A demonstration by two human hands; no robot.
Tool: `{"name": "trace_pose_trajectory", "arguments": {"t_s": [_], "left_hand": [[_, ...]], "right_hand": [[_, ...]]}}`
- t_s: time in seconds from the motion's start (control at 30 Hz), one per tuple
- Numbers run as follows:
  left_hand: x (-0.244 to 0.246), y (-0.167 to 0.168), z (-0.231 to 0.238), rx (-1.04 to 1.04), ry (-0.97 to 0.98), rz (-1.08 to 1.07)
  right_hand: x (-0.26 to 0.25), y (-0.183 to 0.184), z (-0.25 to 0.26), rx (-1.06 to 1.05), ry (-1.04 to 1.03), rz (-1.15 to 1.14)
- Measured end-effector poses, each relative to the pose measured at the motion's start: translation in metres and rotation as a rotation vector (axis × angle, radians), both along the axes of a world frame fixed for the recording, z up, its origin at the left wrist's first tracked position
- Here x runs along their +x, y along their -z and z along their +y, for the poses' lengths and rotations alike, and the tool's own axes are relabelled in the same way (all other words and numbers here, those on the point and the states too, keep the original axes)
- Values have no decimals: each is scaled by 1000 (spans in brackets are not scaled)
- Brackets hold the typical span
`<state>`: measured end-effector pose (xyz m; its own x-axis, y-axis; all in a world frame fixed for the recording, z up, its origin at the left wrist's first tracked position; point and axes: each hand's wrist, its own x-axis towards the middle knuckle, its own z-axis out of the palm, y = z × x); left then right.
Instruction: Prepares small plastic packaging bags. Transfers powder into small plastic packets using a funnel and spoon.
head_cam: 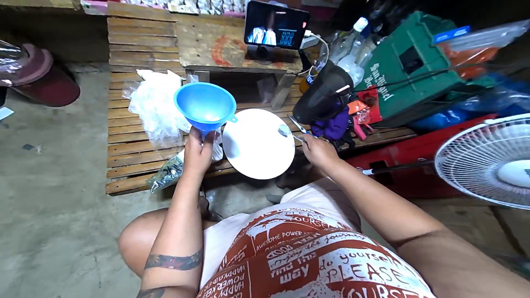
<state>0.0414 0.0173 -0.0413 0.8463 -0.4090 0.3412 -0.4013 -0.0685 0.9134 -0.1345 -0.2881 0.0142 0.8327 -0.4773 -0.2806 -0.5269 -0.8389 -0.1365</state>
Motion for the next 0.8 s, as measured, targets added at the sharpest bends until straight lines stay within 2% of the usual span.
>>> {"name": "trace_pose_trajectory", "arguments": {"t_s": [0.1,0.27,0.43,0.6,0.8], "left_hand": [[0,-1,0,-1,-7,-2],[-1,-1,1,-10,-11,-3],[-2,-3,-1,-7,-2,-1],[-1,-1,1,-15,-3,1],[-3,-6,1,14,-4,6]], "right_hand": [[-3,5,4,-52,6,74],[-17,0,18,48,-36,88],[-10,4,10,-46,22,87],[-16,-1,20,34,-43,108],[-5,1,16,-106,-20,95]]}}
